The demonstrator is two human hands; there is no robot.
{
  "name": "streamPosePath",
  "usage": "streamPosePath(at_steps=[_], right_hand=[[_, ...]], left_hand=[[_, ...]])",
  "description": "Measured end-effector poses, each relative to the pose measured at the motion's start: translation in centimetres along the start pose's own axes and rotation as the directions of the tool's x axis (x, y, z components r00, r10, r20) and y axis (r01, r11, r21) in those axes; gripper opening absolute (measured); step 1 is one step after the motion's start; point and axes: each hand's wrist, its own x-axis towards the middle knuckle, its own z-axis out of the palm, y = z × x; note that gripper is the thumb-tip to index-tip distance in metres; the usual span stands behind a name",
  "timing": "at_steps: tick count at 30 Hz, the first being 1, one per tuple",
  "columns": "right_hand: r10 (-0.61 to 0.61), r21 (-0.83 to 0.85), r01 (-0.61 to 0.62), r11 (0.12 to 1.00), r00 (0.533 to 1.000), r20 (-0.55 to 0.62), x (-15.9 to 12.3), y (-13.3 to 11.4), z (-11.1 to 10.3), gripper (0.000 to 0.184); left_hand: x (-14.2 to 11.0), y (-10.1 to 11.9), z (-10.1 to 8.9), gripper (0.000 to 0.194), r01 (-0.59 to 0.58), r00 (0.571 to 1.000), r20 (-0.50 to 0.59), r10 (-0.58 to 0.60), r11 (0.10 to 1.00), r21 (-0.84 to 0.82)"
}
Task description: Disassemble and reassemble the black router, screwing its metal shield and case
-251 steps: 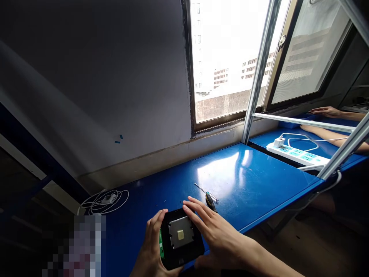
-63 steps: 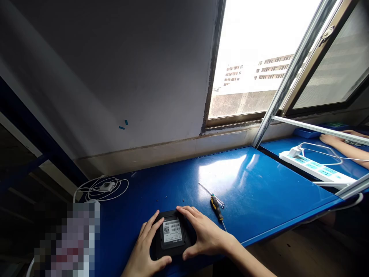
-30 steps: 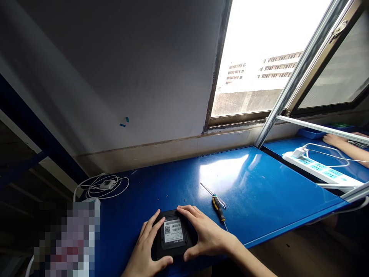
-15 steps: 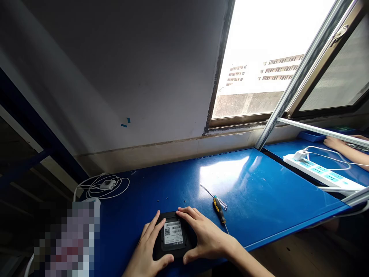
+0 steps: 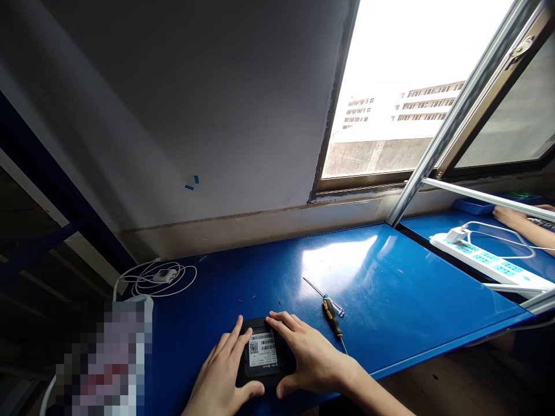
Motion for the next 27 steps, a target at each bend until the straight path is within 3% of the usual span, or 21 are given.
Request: streamPosePath(at_steps=[3, 12, 27], right_hand=[[0.002, 0.000, -0.002, 1.000, 1.000, -0.005, 0.1, 0.1, 0.1, 0.122], [0.028, -0.008, -0.028, 1.000, 1.000, -0.012, -0.3, -0.2, 0.2, 0.117], [0.049, -0.027, -0.050, 0.998, 0.998, -0.034, 0.0, -0.1, 0.7, 0.115]], left_hand=[[0.1, 0.5, -0.5, 0.078, -0.001, 1.000, -0.003, 0.001, 1.000, 0.031], [0.1, 3.4, -3.1, 0.086, 0.087, 0.984, 0.136, -0.112, 0.980, 0.177], [0.7, 3.5, -2.3, 0.089, 0.048, 0.987, 0.134, -0.092, 0.953, 0.300]])
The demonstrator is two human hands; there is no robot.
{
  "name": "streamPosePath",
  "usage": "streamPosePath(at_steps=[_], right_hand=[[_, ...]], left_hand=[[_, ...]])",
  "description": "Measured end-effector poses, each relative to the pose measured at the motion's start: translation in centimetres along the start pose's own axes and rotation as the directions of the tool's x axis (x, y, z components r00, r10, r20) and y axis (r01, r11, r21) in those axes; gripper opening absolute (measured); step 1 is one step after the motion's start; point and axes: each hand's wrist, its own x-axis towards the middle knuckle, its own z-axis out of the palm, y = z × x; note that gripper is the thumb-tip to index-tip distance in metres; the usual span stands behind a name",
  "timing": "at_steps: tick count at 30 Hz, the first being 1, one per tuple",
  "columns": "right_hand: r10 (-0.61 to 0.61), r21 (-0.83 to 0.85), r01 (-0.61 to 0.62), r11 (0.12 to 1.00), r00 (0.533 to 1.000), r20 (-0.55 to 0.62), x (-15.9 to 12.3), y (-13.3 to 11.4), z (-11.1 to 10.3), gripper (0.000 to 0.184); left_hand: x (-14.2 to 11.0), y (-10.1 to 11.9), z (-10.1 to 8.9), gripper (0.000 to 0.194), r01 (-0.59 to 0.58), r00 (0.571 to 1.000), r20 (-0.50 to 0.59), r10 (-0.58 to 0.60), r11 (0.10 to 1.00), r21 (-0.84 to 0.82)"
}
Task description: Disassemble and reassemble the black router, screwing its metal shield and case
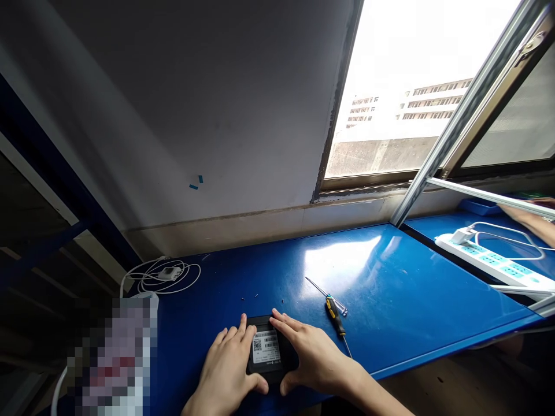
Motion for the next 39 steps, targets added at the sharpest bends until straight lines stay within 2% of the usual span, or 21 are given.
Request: streamPosePath(at_steps=[5, 21, 39], right_hand=[[0.006, -0.021, -0.006, 1.000, 1.000, 0.003, 0.13, 0.06, 0.06, 0.114], [0.035, -0.049, -0.034, 0.998, 0.999, 0.003, 0.12, -0.52, 0.12, 0.114], [-0.024, -0.021, 0.023, 1.000, 0.998, -0.063, -0.28, -0.06, 0.54, 0.111]], left_hand=[[0.13, -0.08, -0.09, 0.081, -0.039, 0.999, -0.036, 0.039, 0.999, -0.001], [-0.23, 0.23, -0.02, 0.083, -0.037, 0.999, -0.034, 0.038, 0.999, 0.020], [-0.75, 0.18, -0.10, 0.085, -0.009, 0.999, -0.053, 0.010, 1.000, 0.013]])
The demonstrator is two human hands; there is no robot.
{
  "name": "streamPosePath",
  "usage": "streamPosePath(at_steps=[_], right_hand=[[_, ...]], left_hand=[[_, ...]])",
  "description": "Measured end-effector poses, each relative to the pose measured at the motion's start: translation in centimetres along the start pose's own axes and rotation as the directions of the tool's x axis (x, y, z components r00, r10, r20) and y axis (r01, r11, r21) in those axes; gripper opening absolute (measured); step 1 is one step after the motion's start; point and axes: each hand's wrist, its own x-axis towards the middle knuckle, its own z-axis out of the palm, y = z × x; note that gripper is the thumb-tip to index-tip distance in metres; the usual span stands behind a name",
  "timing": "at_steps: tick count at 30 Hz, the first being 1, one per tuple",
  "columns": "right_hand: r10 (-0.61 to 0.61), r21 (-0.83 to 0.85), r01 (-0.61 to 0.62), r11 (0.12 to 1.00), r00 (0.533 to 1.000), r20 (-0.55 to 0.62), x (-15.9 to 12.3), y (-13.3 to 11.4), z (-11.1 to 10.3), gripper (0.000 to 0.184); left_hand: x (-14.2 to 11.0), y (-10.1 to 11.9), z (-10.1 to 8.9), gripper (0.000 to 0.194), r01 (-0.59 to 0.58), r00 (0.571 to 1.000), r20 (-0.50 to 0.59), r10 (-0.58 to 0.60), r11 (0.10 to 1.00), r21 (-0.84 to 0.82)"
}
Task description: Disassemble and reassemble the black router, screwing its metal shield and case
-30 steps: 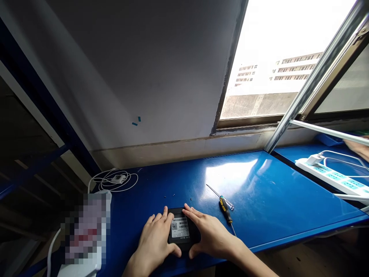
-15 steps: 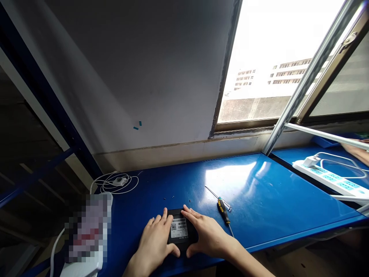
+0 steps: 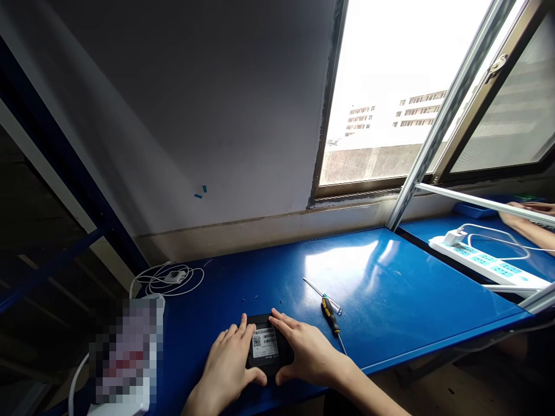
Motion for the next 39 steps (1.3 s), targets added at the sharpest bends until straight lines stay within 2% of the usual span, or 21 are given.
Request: streamPosePath(at_steps=[8, 12, 15, 17, 21, 24, 27, 32, 34, 37, 39], right_hand=[[0.015, -0.043, -0.016, 0.999, 0.999, -0.029, -0.8, -0.4, 0.0, 0.106], [0.015, -0.018, -0.017, 1.000, 0.992, -0.127, -2.6, 0.3, 0.1, 0.077], [0.026, -0.061, -0.047, 0.997, 0.950, -0.312, -3.8, 2.1, 0.1, 0.054], [0.018, -0.141, -0.086, 0.986, 0.905, -0.425, -4.3, 3.5, 0.0, 0.040], [0.085, -0.289, -0.302, 0.909, 0.811, -0.579, -4.9, 6.1, -0.7, 0.039], [0.193, -0.324, -0.436, 0.839, 0.797, -0.572, -5.2, 7.2, -1.1, 0.042], [0.287, -0.315, -0.500, 0.807, 0.798, -0.530, -5.4, 7.7, -1.0, 0.043], [0.310, -0.252, -0.482, 0.839, 0.804, -0.507, -5.3, 8.1, -0.3, 0.042], [0.309, -0.230, -0.487, 0.843, 0.788, -0.533, -5.1, 8.4, -0.3, 0.041], [0.318, -0.172, -0.483, 0.858, 0.765, -0.560, -4.6, 9.2, -0.6, 0.032], [0.311, -0.103, -0.434, 0.895, 0.773, -0.553, -4.2, 9.7, -1.2, 0.025]], left_hand=[[-0.4, -0.2, 0.1, 0.086, 0.028, 1.000, 0.005, -0.028, 0.998, -0.063], [-0.9, -0.9, 1.7, 0.080, 0.005, 0.999, -0.040, -0.011, 0.990, -0.140], [-1.3, -1.7, 3.9, 0.077, -0.022, 0.997, -0.081, 0.005, 0.977, -0.214], [-1.5, -2.2, 5.3, 0.074, -0.028, 0.994, -0.107, 0.000, 0.966, -0.256], [-1.4, -2.8, 6.5, 0.072, -0.047, 0.987, -0.162, -0.003, 0.950, -0.309], [-1.4, -2.8, 6.3, 0.071, -0.065, 0.984, -0.179, 0.009, 0.948, -0.311], [-1.5, -2.7, 5.9, 0.071, -0.063, 0.985, -0.170, 0.011, 0.949, -0.307], [-1.8, -2.4, 5.7, 0.071, -0.052, 0.986, -0.167, -0.003, 0.945, -0.323], [-1.8, -2.3, 5.7, 0.070, -0.055, 0.984, -0.176, -0.006, 0.939, -0.341], [-1.9, -2.2, 5.6, 0.071, -0.052, 0.983, -0.181, -0.016, 0.928, -0.368], [-1.9, -2.2, 5.6, 0.072, -0.047, 0.983, -0.181, -0.026, 0.921, -0.387]])
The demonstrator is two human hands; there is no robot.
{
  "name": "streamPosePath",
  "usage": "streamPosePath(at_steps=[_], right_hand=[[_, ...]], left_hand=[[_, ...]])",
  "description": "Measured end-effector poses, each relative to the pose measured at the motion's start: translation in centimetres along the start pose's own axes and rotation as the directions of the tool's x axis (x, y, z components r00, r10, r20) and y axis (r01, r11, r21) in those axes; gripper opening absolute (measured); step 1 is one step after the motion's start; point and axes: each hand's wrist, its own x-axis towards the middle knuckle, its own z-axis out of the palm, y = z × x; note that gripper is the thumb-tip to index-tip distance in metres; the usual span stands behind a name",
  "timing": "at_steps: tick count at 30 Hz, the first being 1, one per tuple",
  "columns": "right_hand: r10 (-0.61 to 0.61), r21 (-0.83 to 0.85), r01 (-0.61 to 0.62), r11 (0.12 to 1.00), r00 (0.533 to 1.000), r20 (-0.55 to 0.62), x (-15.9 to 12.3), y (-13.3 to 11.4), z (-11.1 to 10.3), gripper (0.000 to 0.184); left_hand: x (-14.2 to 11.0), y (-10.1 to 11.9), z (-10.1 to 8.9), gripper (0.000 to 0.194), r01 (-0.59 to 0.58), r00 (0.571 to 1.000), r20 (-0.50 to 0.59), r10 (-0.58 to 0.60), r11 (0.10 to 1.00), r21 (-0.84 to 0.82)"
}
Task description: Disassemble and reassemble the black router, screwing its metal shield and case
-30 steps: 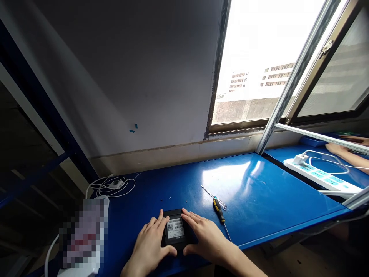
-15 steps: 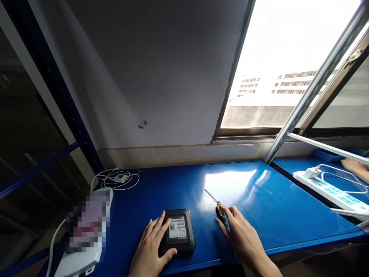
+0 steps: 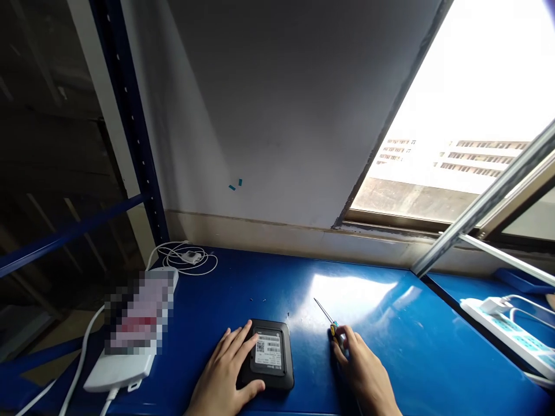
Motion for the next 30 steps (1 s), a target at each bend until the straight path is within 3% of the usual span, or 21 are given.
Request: streamPosePath(at_steps=[2, 4, 7, 10, 14, 19, 25, 30], right_hand=[[-0.029, 0.145, 0.027, 0.989, 0.999, 0.014, 0.9, 0.2, -0.5, 0.026], [-0.050, 0.335, 0.043, 0.941, 0.999, 0.012, 1.9, -0.1, -1.4, 0.044], [0.002, 0.630, 0.031, 0.776, 0.999, -0.051, 3.1, -1.7, -2.6, 0.074], [0.093, 0.780, 0.049, 0.623, 0.986, -0.136, 3.9, -3.8, -2.5, 0.075], [0.139, 0.854, 0.078, 0.514, 0.975, -0.173, 4.6, -5.3, -0.4, 0.070], [0.211, 0.883, 0.074, 0.464, 0.959, -0.191, 5.0, -4.7, 1.6, 0.069], [0.212, 0.904, 0.071, 0.422, 0.962, -0.174, 4.9, -4.2, 2.0, 0.073], [0.258, 0.931, 0.075, 0.357, 0.950, -0.176, 3.8, -4.9, 1.0, 0.071]], left_hand=[[0.0, 0.0, 0.0, 0.074, 0.003, 1.000, 0.001, -0.003, 1.000, -0.020], [0.1, -0.1, 0.0, 0.075, -0.005, 1.000, 0.001, 0.005, 0.999, -0.038], [0.1, -0.2, 0.0, 0.076, -0.013, 1.000, 0.007, 0.013, 0.999, -0.053], [0.1, -0.1, -0.2, 0.077, -0.004, 1.000, 0.021, 0.005, 0.999, -0.051], [0.0, 0.2, -0.4, 0.076, 0.010, 1.000, 0.025, -0.009, 0.999, -0.039], [0.1, 0.1, -0.3, 0.076, 0.005, 0.999, 0.038, -0.003, 1.000, -0.030], [0.4, -1.1, 0.9, 0.077, -0.042, 0.999, -0.019, 0.042, 0.999, -0.021], [0.2, -1.8, 1.8, 0.076, -0.098, 0.990, -0.103, 0.093, 0.994, -0.042]])
